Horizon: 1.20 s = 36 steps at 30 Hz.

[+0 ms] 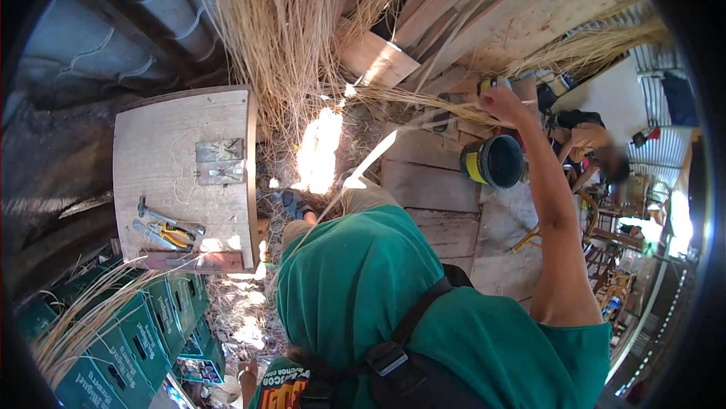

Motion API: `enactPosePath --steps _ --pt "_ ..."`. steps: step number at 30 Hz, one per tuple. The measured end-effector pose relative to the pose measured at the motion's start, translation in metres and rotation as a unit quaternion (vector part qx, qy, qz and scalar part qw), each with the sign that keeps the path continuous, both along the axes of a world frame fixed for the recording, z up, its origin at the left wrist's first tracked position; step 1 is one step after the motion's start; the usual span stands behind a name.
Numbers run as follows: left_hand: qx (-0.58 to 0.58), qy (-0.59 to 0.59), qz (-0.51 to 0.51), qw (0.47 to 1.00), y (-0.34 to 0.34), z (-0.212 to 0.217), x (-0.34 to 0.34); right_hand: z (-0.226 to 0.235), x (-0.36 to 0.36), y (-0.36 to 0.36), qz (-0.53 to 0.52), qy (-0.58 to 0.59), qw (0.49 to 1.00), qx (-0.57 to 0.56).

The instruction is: Splitting and cleaning long rattan strips using a knife in a workshop.

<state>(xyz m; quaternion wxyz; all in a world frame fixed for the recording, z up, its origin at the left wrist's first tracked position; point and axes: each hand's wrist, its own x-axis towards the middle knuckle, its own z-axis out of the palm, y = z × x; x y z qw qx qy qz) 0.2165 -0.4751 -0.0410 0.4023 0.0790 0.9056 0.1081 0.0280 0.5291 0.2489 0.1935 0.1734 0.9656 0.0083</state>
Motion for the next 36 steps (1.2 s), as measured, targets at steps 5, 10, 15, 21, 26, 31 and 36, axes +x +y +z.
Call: enactPosePath --steps 5,10,15,21,26,31,36 --pt "-0.043 -0.088 0.007 0.995 0.173 0.118 -0.128 0.040 -0.084 -0.119 0.021 0.151 0.927 -0.343" --pt "0.376 0.153 0.184 0.895 0.374 0.275 -0.253 0.099 -0.147 -0.211 0.215 0.159 0.860 -0.434" --pt "0.458 0.190 0.137 0.857 0.495 0.346 -0.340 0.159 -0.181 -0.252 0.332 0.123 0.860 -0.367" --pt "0.608 0.056 0.140 0.780 0.513 0.403 -0.403 0.160 -0.222 -0.171 0.380 0.294 0.761 -0.436" --pt "0.797 0.053 0.278 0.534 0.440 0.432 -0.457 0.107 -0.245 -0.006 0.220 0.483 0.708 -0.466" --pt "0.840 0.137 0.193 0.489 0.460 0.496 -0.460 0.061 -0.240 0.106 -0.122 0.634 0.729 -0.229" --pt "0.789 0.145 0.139 0.580 0.550 0.528 -0.462 0.123 -0.308 0.089 -0.089 0.607 0.644 -0.456"
